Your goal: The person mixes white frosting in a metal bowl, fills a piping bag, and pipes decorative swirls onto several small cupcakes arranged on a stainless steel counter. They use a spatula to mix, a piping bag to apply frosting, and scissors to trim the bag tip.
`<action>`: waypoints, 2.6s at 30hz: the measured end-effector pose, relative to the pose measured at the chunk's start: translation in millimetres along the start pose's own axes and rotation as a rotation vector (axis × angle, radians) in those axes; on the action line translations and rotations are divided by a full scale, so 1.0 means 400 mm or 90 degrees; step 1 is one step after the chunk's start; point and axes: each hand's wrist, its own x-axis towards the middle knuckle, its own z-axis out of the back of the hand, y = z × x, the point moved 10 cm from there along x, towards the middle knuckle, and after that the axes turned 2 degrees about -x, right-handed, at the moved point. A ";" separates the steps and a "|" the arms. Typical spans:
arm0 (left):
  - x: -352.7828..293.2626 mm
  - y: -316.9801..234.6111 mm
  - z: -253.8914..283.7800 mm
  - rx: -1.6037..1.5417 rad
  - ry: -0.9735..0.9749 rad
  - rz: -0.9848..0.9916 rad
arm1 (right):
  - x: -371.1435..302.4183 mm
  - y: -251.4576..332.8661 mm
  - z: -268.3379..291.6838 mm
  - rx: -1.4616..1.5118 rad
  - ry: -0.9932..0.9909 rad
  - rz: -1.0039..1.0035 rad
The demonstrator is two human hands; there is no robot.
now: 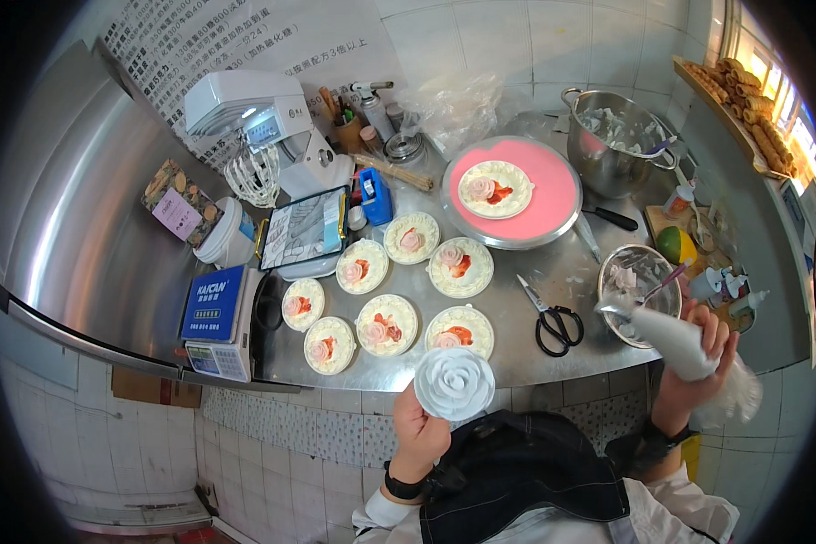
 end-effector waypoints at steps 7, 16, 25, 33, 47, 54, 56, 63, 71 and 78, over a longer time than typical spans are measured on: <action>-0.069 0.114 0.051 -0.001 -0.025 0.126 | -0.496 -0.089 0.523 0.140 -0.652 -0.428; -0.077 0.202 0.021 0.027 0.093 0.186 | -0.442 -0.428 0.509 0.330 -0.652 -0.386; -0.106 0.196 0.044 -0.054 0.069 0.257 | -0.267 -0.556 0.547 0.162 -0.662 -0.463; -0.120 0.212 0.090 0.012 0.052 0.260 | -0.215 -0.598 0.342 -1.088 0.190 -0.447; -0.094 0.170 0.099 -0.239 0.074 0.183 | -0.234 -0.448 0.158 -0.989 0.125 -0.538; -0.065 0.132 0.127 -0.048 -0.014 0.061 | -0.187 -0.255 -0.240 -1.065 0.532 -0.331; -0.064 0.119 0.133 -0.024 -0.026 0.028 | -0.185 -0.247 -0.296 -1.067 0.592 -0.298; -0.080 0.095 0.137 -0.055 -0.018 0.056 | -0.203 -0.253 -0.407 -1.050 0.704 -0.178; -0.087 0.018 0.137 0.007 0.021 0.000 | -0.212 -0.260 -0.459 -1.014 0.752 -0.137; -0.097 -0.007 0.173 0.059 -0.005 -0.048 | -0.235 -0.273 -0.479 -0.998 0.773 -0.115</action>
